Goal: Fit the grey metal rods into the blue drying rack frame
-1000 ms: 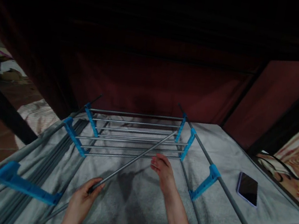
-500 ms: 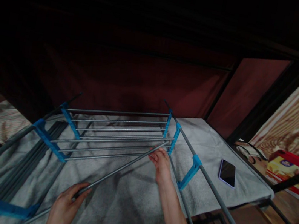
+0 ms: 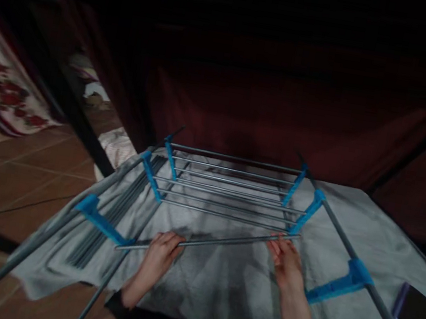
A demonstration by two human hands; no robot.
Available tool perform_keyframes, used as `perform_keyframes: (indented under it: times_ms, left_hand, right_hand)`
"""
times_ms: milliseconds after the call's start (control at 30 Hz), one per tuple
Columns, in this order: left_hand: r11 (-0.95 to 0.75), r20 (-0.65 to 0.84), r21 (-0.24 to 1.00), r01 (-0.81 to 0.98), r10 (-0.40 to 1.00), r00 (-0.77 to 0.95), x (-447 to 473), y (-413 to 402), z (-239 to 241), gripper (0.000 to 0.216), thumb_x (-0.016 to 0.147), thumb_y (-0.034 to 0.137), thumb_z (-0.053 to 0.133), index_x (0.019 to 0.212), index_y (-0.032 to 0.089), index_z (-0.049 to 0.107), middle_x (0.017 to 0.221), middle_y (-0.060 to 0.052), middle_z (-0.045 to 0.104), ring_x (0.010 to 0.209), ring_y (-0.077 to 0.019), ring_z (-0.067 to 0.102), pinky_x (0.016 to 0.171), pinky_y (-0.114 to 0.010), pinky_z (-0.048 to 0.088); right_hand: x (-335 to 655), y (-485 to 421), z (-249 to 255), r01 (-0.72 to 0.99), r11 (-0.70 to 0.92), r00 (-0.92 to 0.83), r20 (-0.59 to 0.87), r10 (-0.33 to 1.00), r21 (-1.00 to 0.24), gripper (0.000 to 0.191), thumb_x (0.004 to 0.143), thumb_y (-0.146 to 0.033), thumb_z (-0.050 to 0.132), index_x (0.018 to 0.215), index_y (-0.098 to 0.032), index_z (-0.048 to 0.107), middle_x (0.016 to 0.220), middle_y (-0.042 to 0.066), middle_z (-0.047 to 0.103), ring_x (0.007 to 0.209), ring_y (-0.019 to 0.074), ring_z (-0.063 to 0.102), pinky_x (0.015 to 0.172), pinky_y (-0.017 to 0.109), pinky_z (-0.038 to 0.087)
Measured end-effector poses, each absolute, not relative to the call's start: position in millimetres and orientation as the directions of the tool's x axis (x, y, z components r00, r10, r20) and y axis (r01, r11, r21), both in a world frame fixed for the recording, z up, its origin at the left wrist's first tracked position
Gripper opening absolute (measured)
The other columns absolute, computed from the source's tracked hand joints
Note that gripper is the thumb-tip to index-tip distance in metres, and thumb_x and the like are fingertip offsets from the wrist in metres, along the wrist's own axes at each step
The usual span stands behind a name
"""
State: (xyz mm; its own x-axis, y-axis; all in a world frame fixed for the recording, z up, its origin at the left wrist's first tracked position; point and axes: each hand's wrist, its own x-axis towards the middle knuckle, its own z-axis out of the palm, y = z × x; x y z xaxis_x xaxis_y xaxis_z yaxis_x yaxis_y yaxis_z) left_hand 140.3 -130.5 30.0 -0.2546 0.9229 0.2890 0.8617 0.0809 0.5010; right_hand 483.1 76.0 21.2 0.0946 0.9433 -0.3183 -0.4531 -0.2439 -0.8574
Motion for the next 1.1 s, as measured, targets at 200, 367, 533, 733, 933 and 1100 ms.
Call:
perform_keyframes:
  times_ms: [200,367,533,733,933,1100]
  left_hand:
    - [0.061,0.281,0.424,0.904,0.940,-0.195,156,-127,38,0.034,0.107,0.010,0.058,0.116,0.026,0.086,0.107,-0.013,0.083,0.104,-0.0317,0.076,0.102,-0.048,0.055]
    - [0.120,0.237,0.278,0.953,0.953,-0.189,148,-128,35,0.036,0.107,0.005,0.057,0.124,0.023,0.083,0.109,-0.010,0.082,0.107,-0.0284,0.074,0.104,-0.044,0.053]
    - [0.185,0.176,0.191,0.964,0.960,-0.220,138,-131,37,0.040,0.108,0.003,0.052,0.128,0.022,0.080,0.112,-0.008,0.081,0.111,-0.0257,0.074,0.111,-0.042,0.051]
    - [0.221,0.157,0.179,0.959,0.956,-0.249,134,-130,34,0.038,0.109,0.003,0.050,0.126,0.023,0.078,0.112,-0.007,0.080,0.111,-0.0251,0.073,0.113,-0.041,0.050]
    - [0.179,0.177,0.144,0.973,0.963,-0.203,130,-131,27,0.032,0.113,0.007,0.051,0.124,0.021,0.077,0.109,-0.007,0.080,0.109,-0.0243,0.073,0.106,-0.039,0.051]
    - [0.104,0.140,0.049,0.993,0.984,-0.110,129,-130,25,0.027,0.115,0.011,0.052,0.118,0.020,0.078,0.108,-0.008,0.079,0.108,-0.0244,0.072,0.103,-0.038,0.051]
  right_hand:
    - [505,97,-12,-0.420,-0.394,0.132,-0.485,0.865,-0.817,0.015,0.090,-0.012,0.074,0.088,-0.027,0.075,0.092,0.005,0.080,0.082,0.0170,0.080,0.090,0.029,0.074]
    - [521,103,-25,-0.506,-0.457,0.165,-0.602,0.781,-0.732,0.018,0.089,-0.005,0.076,0.089,-0.022,0.073,0.094,0.002,0.074,0.076,0.0118,0.075,0.077,0.018,0.068]
    - [526,106,-35,-0.509,-0.529,0.192,-0.688,0.700,-0.679,0.020,0.092,-0.004,0.076,0.088,-0.022,0.067,0.091,-0.002,0.068,0.074,0.0096,0.071,0.077,0.016,0.066]
    - [523,103,-42,-0.533,-0.532,0.140,-0.689,0.711,-0.658,0.020,0.100,-0.004,0.069,0.089,-0.021,0.070,0.096,0.001,0.070,0.078,0.0101,0.075,0.083,0.016,0.066]
    - [527,101,-54,-0.533,-0.517,0.140,-0.672,0.727,-0.670,0.021,0.097,-0.004,0.070,0.087,-0.022,0.070,0.093,0.000,0.070,0.075,0.0120,0.078,0.083,0.021,0.068]
    - [535,100,-63,-0.517,-0.522,0.064,-0.639,0.767,-0.679,0.023,0.091,0.001,0.070,0.091,-0.022,0.076,0.109,0.004,0.074,0.086,0.0136,0.082,0.089,0.027,0.068]
